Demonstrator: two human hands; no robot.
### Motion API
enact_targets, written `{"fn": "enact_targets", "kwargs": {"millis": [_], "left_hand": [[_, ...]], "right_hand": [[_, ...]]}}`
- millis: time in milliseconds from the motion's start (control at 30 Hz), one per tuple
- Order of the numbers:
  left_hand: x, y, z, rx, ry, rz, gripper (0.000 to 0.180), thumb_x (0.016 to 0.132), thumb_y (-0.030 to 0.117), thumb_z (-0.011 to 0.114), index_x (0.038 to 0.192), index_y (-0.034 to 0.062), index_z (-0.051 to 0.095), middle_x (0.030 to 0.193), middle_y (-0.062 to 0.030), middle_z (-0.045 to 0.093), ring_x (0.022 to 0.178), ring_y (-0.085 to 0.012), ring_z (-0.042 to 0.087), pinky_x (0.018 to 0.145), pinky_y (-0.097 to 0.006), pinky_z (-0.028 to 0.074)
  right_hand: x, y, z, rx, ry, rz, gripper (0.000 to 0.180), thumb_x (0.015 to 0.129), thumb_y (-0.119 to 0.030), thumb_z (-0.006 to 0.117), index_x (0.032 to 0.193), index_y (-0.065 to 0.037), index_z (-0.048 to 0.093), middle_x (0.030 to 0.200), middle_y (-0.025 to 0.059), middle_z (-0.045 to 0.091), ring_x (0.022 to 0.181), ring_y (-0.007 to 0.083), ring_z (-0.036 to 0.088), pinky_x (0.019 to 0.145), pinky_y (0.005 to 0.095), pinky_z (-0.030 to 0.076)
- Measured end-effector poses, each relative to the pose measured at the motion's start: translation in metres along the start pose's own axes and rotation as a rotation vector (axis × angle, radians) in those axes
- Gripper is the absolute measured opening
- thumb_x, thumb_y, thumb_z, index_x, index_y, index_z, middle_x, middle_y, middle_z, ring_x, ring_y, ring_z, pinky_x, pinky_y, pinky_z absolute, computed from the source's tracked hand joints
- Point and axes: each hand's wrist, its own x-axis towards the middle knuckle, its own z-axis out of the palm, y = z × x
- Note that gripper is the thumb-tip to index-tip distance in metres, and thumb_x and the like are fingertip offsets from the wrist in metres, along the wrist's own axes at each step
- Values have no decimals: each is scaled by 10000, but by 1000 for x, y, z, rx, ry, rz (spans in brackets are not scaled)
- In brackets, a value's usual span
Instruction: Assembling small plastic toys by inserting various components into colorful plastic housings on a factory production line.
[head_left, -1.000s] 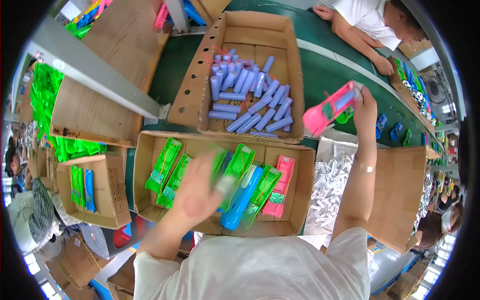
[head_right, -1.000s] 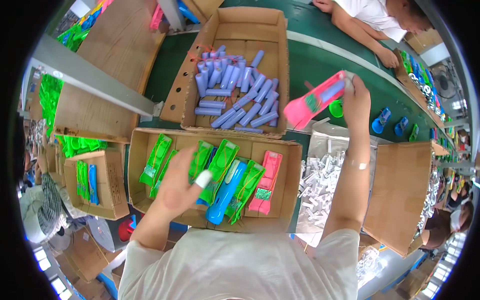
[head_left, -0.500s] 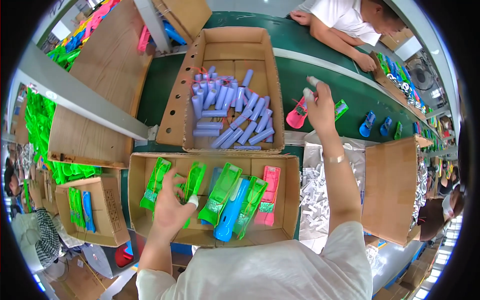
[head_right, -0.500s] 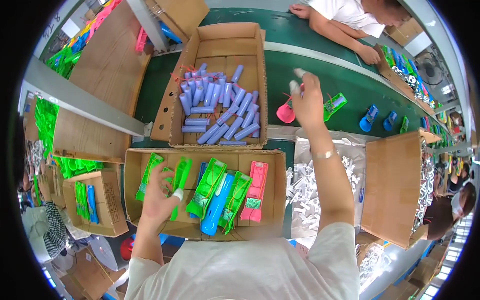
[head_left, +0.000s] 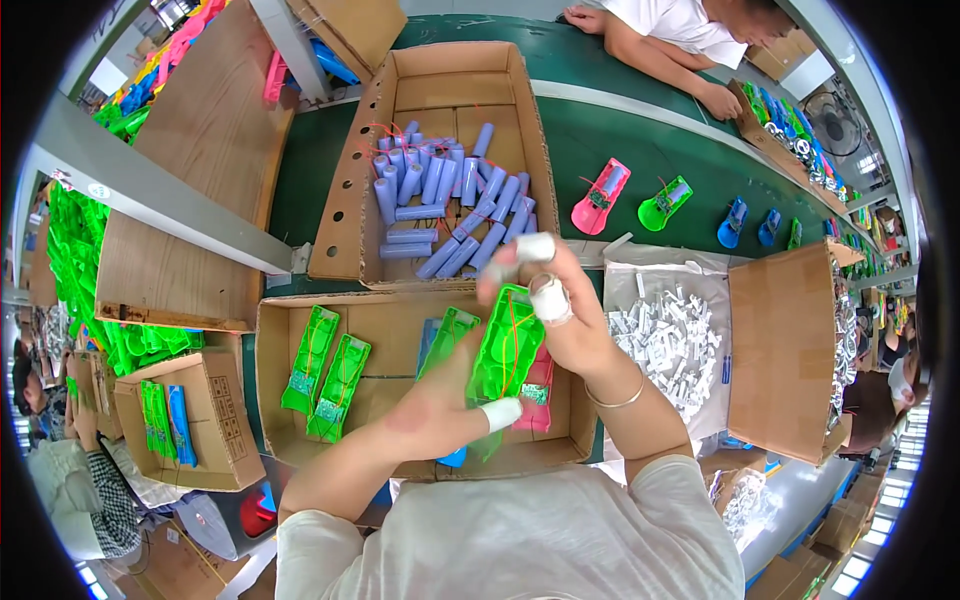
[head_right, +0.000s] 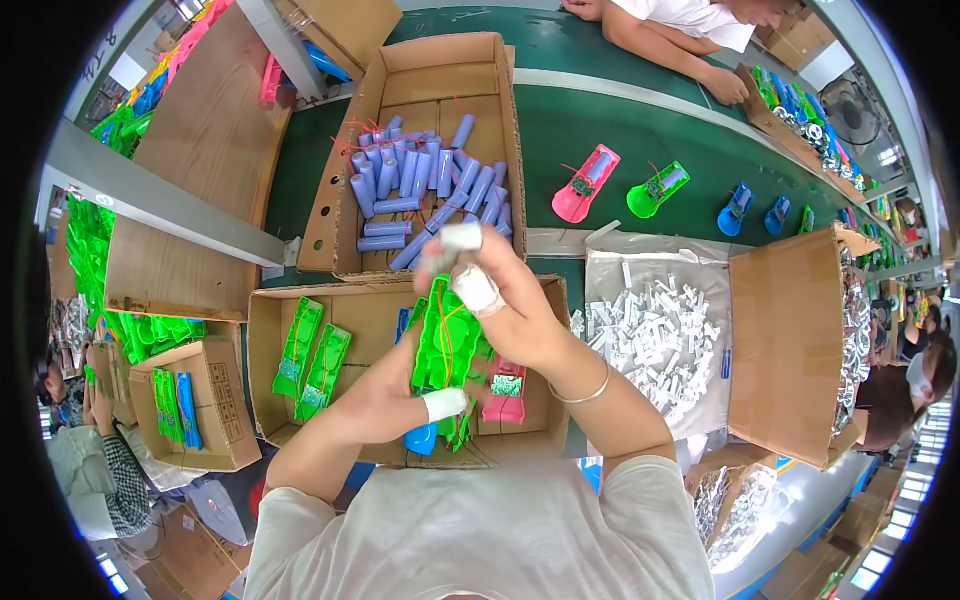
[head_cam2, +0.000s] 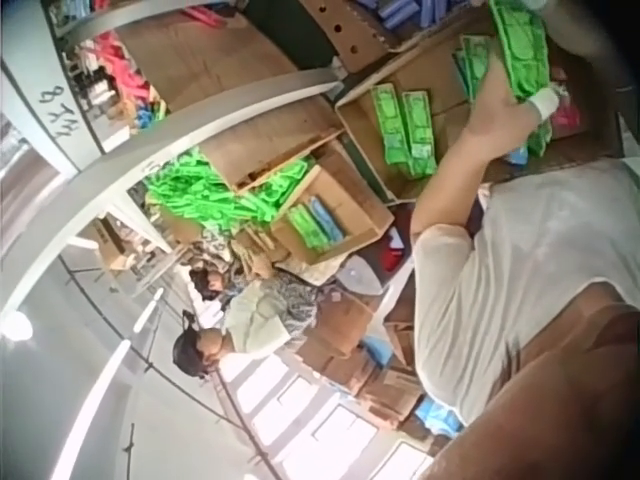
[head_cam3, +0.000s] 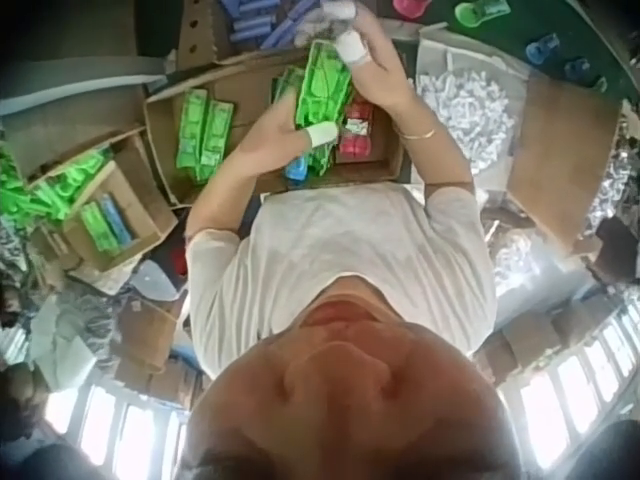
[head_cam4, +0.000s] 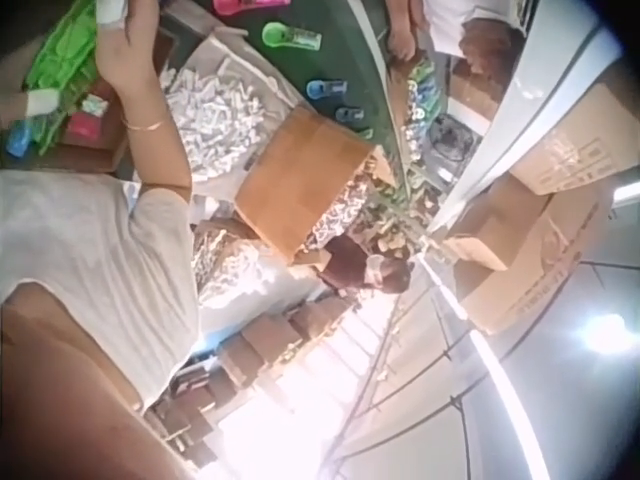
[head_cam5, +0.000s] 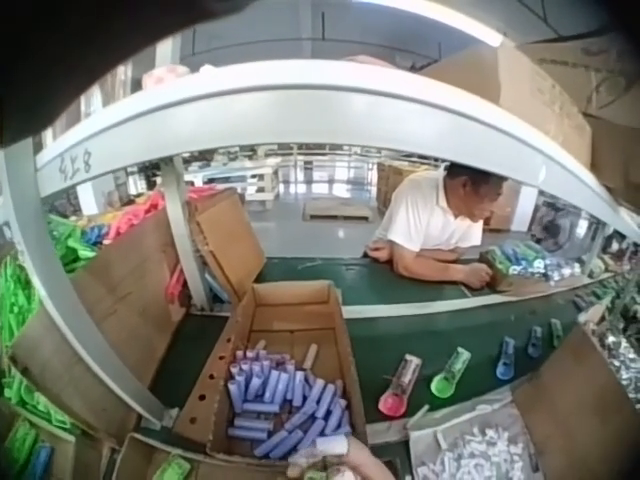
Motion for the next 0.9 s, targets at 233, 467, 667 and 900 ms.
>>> {"fn": "enact_targets", "kwargs": {"millis": [233,467,667,900], "left_hand": [[4,-22,-3,-218,215,-2,677,796,42,564,1356,27,185,1175,-110,452,1092,-196,492,910,-331,419],[5,-47,-7,2,228,125,666,752,-40,419,1363,-28,152,1220,-156,398,1174,-262,406,1035,-361,290],[4,-34,-8,-330,388,54,624,766,-19,402,1350,47,193,1215,-153,442,1121,-249,472,974,-365,378],[-2,-26,-14,-779,397,-16,538,865,0,420,1326,134,175,1136,-168,506,996,-250,549,837,-372,477]], "right_hand": [[-20,-21,13,-676,79,274,262,809,-250,664,827,7,613,708,38,590,615,98,531,556,259,442],[-18,-12,20,-695,76,351,184,804,-162,656,828,11,598,664,79,554,553,109,466,499,279,400],[-21,-24,37,-846,-30,211,165,763,-121,656,835,-10,557,673,97,538,581,207,519,538,338,426],[-20,-22,51,-1270,-249,-106,282,602,-129,697,801,-76,504,747,71,549,671,247,541,583,363,416]]}}
